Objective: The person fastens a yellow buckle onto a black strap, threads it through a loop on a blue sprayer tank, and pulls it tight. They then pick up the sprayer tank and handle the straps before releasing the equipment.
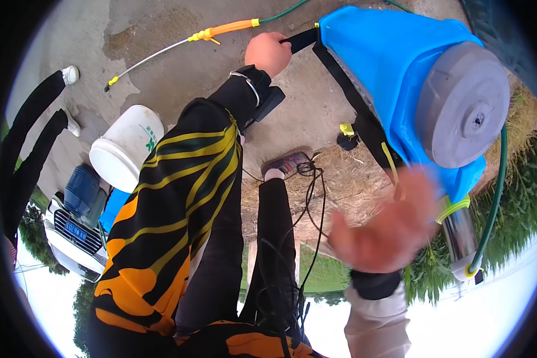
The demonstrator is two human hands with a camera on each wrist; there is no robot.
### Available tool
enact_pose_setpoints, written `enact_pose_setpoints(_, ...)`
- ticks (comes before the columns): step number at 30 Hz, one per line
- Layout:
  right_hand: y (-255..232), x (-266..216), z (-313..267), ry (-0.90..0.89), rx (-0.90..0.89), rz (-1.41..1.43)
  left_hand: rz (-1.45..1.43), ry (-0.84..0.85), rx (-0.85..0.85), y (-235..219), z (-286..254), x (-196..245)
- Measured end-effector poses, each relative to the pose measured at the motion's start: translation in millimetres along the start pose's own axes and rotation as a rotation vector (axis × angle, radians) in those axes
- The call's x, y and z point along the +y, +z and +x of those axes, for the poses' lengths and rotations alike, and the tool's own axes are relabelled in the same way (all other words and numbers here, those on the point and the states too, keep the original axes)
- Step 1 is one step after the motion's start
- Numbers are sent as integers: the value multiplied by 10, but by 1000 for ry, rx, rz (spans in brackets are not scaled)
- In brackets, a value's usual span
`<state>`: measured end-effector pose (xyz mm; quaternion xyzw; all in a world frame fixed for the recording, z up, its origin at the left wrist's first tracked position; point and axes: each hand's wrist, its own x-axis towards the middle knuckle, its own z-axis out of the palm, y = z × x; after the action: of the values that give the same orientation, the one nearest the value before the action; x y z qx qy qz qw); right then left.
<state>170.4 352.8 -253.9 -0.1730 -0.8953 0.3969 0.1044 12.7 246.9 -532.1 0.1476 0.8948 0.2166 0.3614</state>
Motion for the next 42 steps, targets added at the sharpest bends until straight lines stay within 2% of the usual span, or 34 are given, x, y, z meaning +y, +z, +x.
enact_pose_setpoints(1,142,-61,-114,87,-92,153,-7,-9,-14,-6,-22,24)
enact_pose_setpoints(2,309,-8,-228,252,-174,210,4,-7,-17,0,-29,30)
enact_pose_setpoints(4,579,201,-458,892,-104,388,31,-4,-13,-8,-1,2)
enact_pose_setpoints(6,642,707,-660,1287,221,1119,49,-7,-19,-31,7,24)
enact_pose_setpoints(7,703,829,-610,1362,310,1165,58,-11,-26,-31,-2,25)
enact_pose_setpoints(9,849,1167,-835,1223,443,1312,48,9,-11,-14,-11,8)
enact_pose_setpoints(11,874,1067,-637,1287,456,1272,51,33,8,-14,-5,-11)
enact_pose_setpoints(14,989,1053,-529,1481,615,1318,54,49,16,-40,-15,-27)
enact_pose_setpoints(17,1082,1056,-578,1282,659,1263,44,27,4,-61,-47,-70)
enact_pose_setpoints(18,1089,1039,-564,1286,720,1268,57,27,7,-56,-46,-88)
enact_pose_setpoints(21,1081,927,-548,1228,600,1121,60,28,28,-52,-14,-121)
enact_pose_setpoints(23,1060,787,-547,1166,471,825,48,15,21,-31,-40,-179)
enact_pose_setpoints(25,1043,461,-473,1082,542,994,16,2,13,-18,-16,-198)
enact_pose_setpoints(27,1041,368,-646,859,396,1046,-12,-6,9,-44,-12,-178)
enact_pose_setpoints(31,807,157,-718,834,374,1314,-23,-3,12,-31,23,-213)
enact_pose_setpoints(36,669,152,-823,902,421,1199,-4,-3,21,-21,37,-243)
enact_pose_setpoints(39,598,130,-731,858,368,1199,-4,17,34,-1,39,-290)
enact_pose_setpoints(42,505,191,-553,750,317,1071,15,17,39,-21,94,-264)
